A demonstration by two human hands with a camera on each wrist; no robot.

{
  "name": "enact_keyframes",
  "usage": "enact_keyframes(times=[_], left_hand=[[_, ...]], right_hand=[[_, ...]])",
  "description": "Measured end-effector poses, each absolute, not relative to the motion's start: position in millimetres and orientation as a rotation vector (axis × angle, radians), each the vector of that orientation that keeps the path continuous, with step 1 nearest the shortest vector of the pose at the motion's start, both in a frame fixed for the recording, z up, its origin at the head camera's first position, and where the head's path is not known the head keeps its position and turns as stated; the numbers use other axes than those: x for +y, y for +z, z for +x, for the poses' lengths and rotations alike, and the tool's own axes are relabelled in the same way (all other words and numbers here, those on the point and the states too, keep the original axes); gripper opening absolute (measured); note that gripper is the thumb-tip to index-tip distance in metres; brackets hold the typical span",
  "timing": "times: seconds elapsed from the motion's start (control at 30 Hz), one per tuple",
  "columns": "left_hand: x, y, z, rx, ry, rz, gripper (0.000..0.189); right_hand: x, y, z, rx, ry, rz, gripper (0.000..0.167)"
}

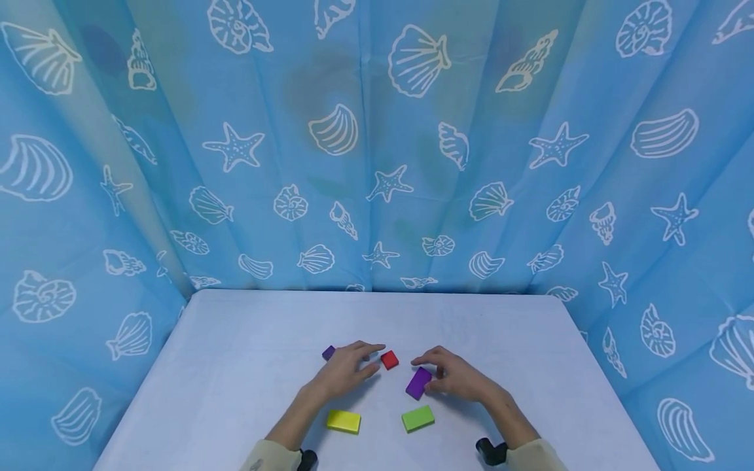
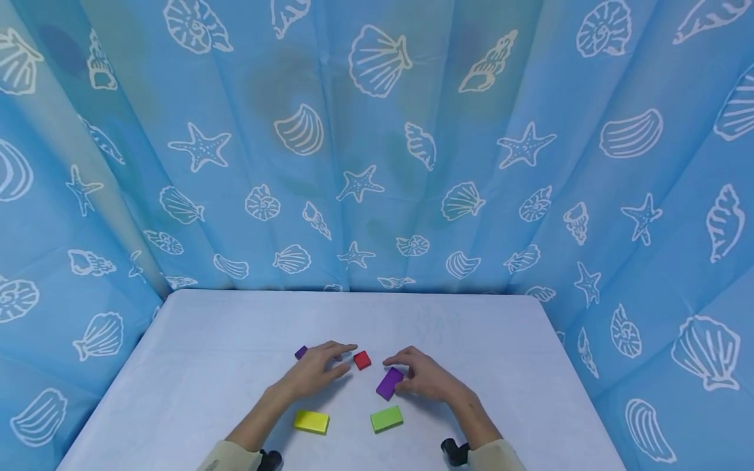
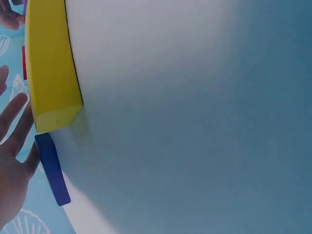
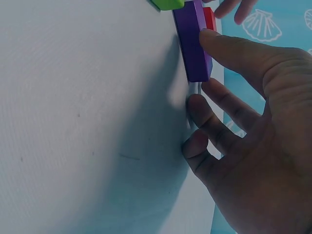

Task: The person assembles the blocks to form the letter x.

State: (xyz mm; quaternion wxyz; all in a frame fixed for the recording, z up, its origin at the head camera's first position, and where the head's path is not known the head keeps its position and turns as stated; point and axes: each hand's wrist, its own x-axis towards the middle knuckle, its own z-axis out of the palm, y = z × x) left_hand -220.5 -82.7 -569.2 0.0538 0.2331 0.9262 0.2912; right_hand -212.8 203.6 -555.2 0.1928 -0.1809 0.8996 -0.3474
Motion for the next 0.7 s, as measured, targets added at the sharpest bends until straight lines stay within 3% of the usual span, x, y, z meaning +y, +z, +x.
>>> enact_keyframes(times=[0.7], left_hand=[[-63,-574,-224,2.948,0.743,0.724,0.040]], right_hand=[[198,-562,-214,2.512,-0.928,-0.563,0.047]])
